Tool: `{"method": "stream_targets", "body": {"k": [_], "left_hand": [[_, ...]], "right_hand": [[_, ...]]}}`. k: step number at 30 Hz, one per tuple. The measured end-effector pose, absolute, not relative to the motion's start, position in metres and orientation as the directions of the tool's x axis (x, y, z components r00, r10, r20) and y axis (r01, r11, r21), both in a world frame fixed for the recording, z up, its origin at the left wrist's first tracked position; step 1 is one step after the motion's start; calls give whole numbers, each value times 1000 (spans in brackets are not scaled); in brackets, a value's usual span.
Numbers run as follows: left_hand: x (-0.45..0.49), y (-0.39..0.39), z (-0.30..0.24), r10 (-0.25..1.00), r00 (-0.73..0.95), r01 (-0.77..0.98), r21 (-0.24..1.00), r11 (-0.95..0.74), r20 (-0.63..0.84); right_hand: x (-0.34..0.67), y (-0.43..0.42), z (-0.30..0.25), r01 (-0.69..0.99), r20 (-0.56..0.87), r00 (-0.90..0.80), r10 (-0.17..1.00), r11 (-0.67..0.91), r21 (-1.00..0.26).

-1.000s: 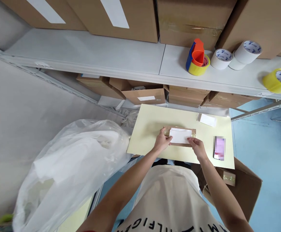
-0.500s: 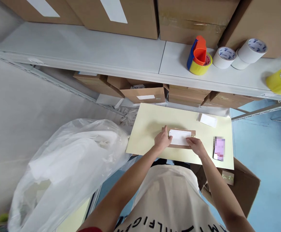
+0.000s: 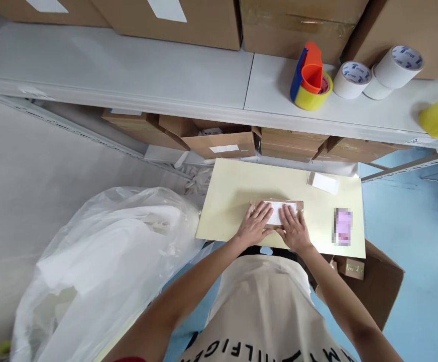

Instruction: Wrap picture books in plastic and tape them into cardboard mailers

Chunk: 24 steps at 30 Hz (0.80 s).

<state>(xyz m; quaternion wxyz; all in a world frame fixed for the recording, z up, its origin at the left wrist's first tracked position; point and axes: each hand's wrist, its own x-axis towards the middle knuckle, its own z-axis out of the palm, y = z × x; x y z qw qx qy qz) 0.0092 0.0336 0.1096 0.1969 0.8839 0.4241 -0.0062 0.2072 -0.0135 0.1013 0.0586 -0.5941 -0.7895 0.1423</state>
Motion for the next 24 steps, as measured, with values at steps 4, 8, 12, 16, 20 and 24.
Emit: {"method": "stream_targets", "body": {"k": [4, 8, 12, 16, 20, 24], "left_hand": [[-6, 35, 104, 756, 615, 780, 318, -540, -224], [-5, 36, 107, 681, 709, 692, 371, -619, -186], [-18, 35, 104, 563, 803, 586, 424, -690, -194], [-37, 36, 102, 636, 741, 656, 437, -615, -216], [-25, 42, 96, 852, 492, 744, 595, -304, -181], [3, 60, 82, 945, 160, 649, 752, 116, -284]], "right_hand": [[225, -20, 100, 969, -75, -125, 989, 105, -224], [219, -27, 103, 934, -86, -273, 958, 243, -261], [213, -41, 99, 922, -117, -318, 941, 279, -268], [227, -57, 95, 967, -107, -90, 990, 61, -248], [233, -54, 96, 876, -109, 190, 976, -219, -430], [224, -30, 96, 583, -312, 429, 848, -524, -622]]}}
